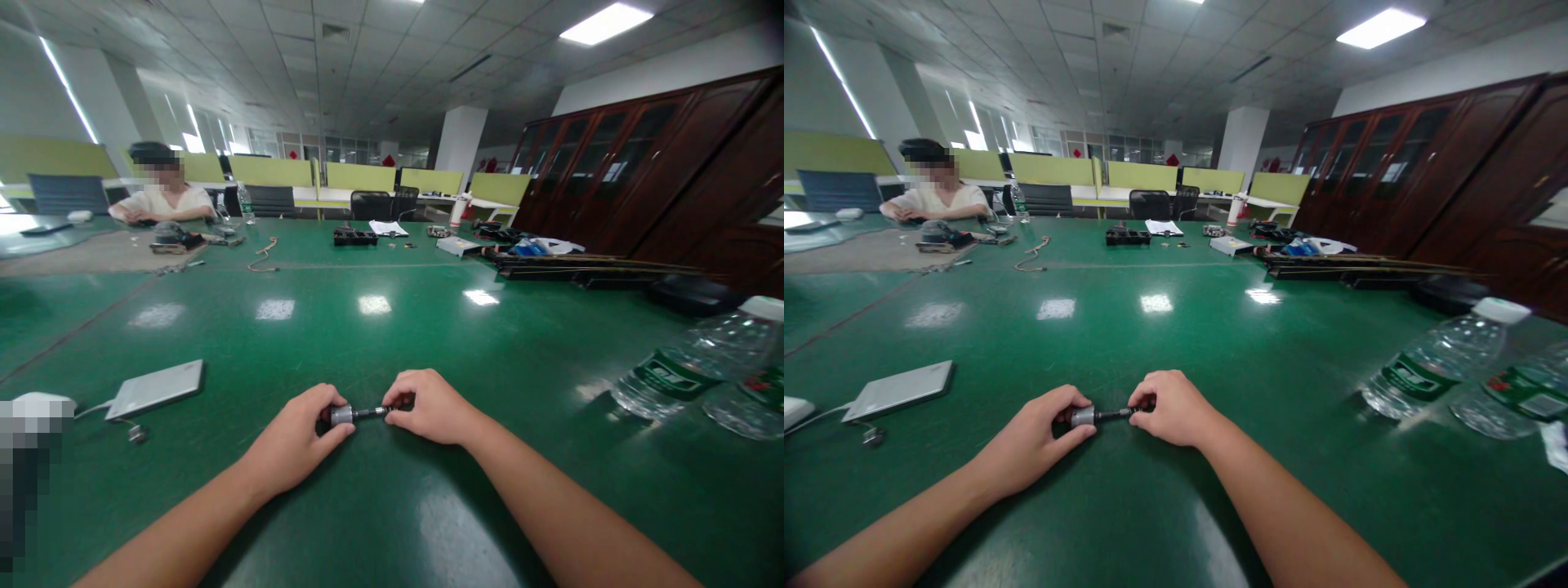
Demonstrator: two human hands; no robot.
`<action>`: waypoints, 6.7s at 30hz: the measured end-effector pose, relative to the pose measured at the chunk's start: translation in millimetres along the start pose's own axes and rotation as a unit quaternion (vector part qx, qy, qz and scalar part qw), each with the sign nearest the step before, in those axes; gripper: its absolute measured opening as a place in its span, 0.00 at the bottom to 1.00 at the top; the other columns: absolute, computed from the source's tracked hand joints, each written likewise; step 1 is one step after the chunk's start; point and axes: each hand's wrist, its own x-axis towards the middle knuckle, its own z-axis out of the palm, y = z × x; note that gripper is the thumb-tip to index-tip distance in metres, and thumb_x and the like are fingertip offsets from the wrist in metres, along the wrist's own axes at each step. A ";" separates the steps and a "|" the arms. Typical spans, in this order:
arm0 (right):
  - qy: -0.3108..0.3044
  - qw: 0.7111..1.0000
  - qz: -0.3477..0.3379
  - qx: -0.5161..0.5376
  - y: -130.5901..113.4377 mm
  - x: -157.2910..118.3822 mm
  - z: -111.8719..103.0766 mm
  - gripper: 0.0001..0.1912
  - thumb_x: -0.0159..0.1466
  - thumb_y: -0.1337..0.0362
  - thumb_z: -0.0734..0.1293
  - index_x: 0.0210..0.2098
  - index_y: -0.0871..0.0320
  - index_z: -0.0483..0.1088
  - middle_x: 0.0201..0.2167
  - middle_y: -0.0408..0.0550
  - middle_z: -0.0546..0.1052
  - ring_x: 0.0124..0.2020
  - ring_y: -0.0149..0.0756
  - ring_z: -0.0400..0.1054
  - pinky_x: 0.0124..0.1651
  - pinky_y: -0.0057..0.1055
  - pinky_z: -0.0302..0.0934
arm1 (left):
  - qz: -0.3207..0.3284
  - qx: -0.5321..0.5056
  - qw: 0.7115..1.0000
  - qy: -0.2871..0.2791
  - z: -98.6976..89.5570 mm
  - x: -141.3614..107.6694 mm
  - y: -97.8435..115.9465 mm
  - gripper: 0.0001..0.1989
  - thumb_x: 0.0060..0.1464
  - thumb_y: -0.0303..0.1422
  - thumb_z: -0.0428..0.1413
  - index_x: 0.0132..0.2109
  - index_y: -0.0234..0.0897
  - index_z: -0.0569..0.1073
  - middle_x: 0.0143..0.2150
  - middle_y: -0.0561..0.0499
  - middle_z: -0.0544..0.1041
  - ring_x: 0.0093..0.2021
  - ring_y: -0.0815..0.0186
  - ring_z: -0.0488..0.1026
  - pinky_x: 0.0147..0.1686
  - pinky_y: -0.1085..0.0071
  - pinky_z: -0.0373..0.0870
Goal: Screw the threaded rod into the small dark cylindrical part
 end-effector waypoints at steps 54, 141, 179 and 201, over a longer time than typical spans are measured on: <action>0.007 0.997 -0.075 0.006 -12.4 -0.3 15.7 0.07 0.56 0.69 0.72 0.36 0.57 0.78 0.30 0.44 0.77 0.34 0.33 0.69 0.40 0.30 0.59 | -0.001 0.000 1.000 -0.015 6.8 1.2 -0.5 0.07 0.56 0.34 0.59 0.42 0.39 0.72 0.39 0.51 0.76 0.39 0.60 0.72 0.39 0.67 0.66; 0.009 0.996 -0.087 -0.010 -12.1 1.6 19.5 0.07 0.58 0.65 0.72 0.37 0.55 0.79 0.30 0.44 0.78 0.35 0.35 0.70 0.44 0.33 0.58 | 0.002 0.004 1.000 -0.009 6.7 1.8 -0.7 0.08 0.55 0.35 0.59 0.42 0.39 0.72 0.39 0.50 0.76 0.39 0.60 0.73 0.39 0.67 0.66; 0.003 0.997 -0.058 0.046 -3.9 4.1 14.2 0.09 0.54 0.67 0.75 0.36 0.56 0.80 0.30 0.44 0.79 0.33 0.33 0.70 0.39 0.29 0.60 | -0.004 -0.004 1.000 -0.003 7.4 1.5 -5.0 0.08 0.55 0.35 0.60 0.42 0.39 0.72 0.38 0.52 0.76 0.38 0.61 0.72 0.37 0.68 0.65; 0.016 0.995 -0.094 0.019 -10.2 7.5 25.0 0.08 0.60 0.63 0.71 0.40 0.54 0.78 0.35 0.45 0.80 0.39 0.36 0.70 0.47 0.34 0.58 | 0.005 -0.011 1.000 0.003 2.5 2.3 1.9 0.07 0.59 0.34 0.55 0.44 0.40 0.73 0.37 0.51 0.76 0.36 0.63 0.72 0.36 0.70 0.67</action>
